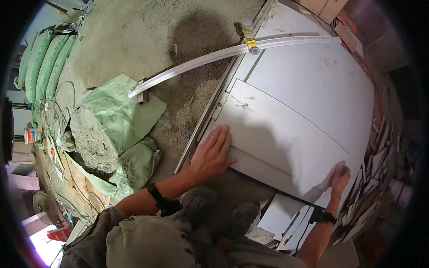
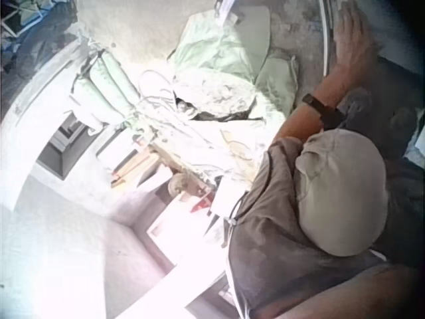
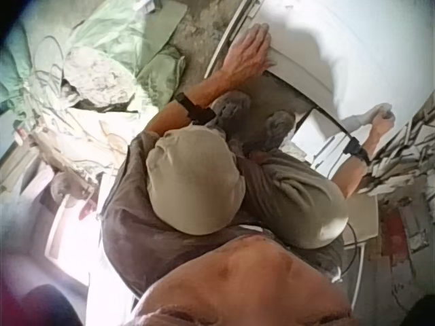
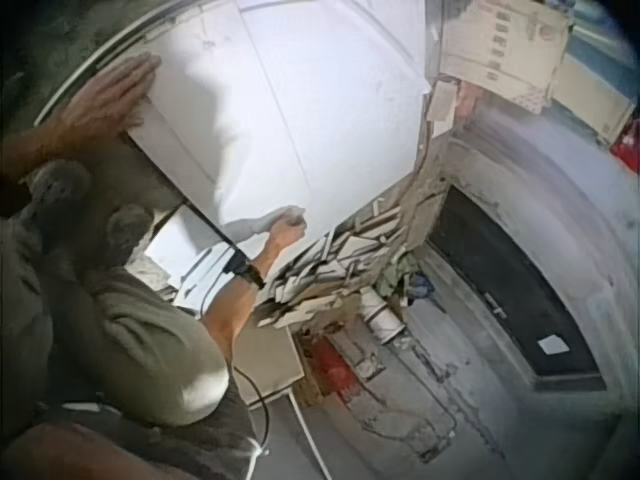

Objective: Measure and prepare a surface for tiling by using a trowel, measuring tape, and marking tiles.

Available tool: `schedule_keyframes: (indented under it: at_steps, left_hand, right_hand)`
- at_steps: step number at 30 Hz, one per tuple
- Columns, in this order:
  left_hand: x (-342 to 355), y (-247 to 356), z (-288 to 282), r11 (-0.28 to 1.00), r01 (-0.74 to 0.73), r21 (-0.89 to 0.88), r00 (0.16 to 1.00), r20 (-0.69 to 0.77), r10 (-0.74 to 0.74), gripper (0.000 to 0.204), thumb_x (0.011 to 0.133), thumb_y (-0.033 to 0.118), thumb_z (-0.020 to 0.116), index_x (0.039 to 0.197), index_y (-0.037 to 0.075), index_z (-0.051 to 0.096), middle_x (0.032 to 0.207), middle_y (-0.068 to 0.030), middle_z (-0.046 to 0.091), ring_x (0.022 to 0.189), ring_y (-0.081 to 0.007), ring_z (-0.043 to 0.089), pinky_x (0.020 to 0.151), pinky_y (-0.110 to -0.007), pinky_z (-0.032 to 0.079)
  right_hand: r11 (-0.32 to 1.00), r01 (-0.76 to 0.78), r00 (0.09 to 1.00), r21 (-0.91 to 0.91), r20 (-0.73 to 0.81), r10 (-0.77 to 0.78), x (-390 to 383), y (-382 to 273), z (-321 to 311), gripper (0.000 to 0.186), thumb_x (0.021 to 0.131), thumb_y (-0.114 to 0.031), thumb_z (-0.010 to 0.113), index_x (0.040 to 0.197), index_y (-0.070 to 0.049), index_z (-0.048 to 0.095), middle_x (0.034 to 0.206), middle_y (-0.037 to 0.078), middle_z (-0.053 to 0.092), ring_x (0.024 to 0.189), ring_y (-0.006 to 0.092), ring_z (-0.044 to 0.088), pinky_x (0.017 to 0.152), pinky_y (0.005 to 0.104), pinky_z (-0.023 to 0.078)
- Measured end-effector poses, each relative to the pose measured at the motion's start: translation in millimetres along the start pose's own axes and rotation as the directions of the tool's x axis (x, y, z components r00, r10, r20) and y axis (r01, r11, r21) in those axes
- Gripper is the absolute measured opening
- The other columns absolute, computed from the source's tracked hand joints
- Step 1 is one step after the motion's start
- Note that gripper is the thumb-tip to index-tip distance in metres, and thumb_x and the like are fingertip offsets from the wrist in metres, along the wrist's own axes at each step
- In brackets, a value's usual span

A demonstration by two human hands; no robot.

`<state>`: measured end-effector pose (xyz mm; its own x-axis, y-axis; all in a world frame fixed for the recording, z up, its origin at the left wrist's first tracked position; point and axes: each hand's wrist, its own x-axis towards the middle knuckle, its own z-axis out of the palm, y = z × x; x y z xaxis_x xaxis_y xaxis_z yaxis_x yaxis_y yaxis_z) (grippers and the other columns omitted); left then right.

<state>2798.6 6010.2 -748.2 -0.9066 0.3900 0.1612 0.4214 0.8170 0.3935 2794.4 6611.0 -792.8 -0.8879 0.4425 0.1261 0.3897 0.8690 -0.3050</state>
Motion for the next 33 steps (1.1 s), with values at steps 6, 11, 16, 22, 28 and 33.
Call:
schedule_keyframes:
  at_steps: [6,11,16,22,28,33]
  left_hand:
    - [-19,4,-4,1.000,-0.024,0.004,0.999,0.023,0.024,0.075,0.085,0.040,0.071,0.130,-0.015,0.050,0.144,-0.0338,0.045,0.135,-0.0459,0.044,0.116,-0.049,0.035]
    - [-20,1,-7,0.999,-0.015,0.047,1.000,-0.013,0.016,0.064,0.087,0.036,0.069,0.127,-0.013,0.054,0.142,-0.0324,0.049,0.134,-0.0443,0.047,0.113,-0.048,0.038]
    - [-12,-1,-8,0.999,-0.020,0.036,0.999,-0.044,0.021,0.053,0.087,0.030,0.072,0.122,-0.007,0.059,0.136,-0.0271,0.056,0.127,-0.0415,0.054,0.108,-0.048,0.043]
    - [55,-99,-59,0.984,0.140,0.106,0.862,-0.503,-0.069,0.046,0.082,0.019,0.076,0.120,-0.002,0.062,0.119,-0.0206,0.064,0.110,-0.0391,0.061,0.093,-0.047,0.051]
    - [105,-199,-85,0.936,0.255,0.243,0.931,-0.322,-0.170,0.054,0.083,0.028,0.076,0.123,-0.004,0.060,0.115,-0.0242,0.064,0.104,-0.0405,0.062,0.089,-0.045,0.052]
    - [119,-216,-69,0.902,0.429,0.047,0.902,0.029,-0.431,0.056,0.086,0.033,0.073,0.127,-0.003,0.060,0.097,-0.0280,0.069,0.091,-0.0419,0.068,0.082,-0.046,0.052]
  right_hand:
    - [0.984,-0.109,0.990,0.143,0.110,0.094,-16,-15,-8,0.046,0.094,-0.026,0.067,0.125,0.006,0.057,0.116,0.027,0.063,0.106,0.0384,0.064,0.091,0.0453,0.050]
    - [0.996,-0.087,0.994,-0.010,0.065,0.088,-38,-9,-8,0.045,0.095,-0.024,0.066,0.126,0.006,0.056,0.117,0.027,0.061,0.109,0.0403,0.060,0.094,0.0473,0.048]
    - [0.995,-0.067,0.997,-0.080,0.025,0.069,-41,-4,-6,0.047,0.093,-0.026,0.066,0.128,0.004,0.057,0.124,0.027,0.056,0.111,0.0420,0.057,0.098,0.0480,0.046]
    - [0.997,-0.049,0.999,-0.063,0.021,0.050,-40,-11,-6,0.048,0.091,-0.027,0.067,0.127,0.004,0.057,0.121,0.027,0.057,0.111,0.0416,0.056,0.097,0.0480,0.046]
    - [0.997,-0.033,0.999,-0.063,0.010,0.034,-38,-13,-4,0.048,0.090,-0.025,0.070,0.126,0.004,0.057,0.114,0.027,0.060,0.109,0.0421,0.057,0.096,0.0476,0.046]
    - [0.999,-0.050,0.998,-0.022,-0.038,0.049,-35,-15,-4,0.047,0.089,-0.025,0.071,0.125,0.002,0.058,0.112,0.027,0.060,0.105,0.0422,0.058,0.095,0.0479,0.047]
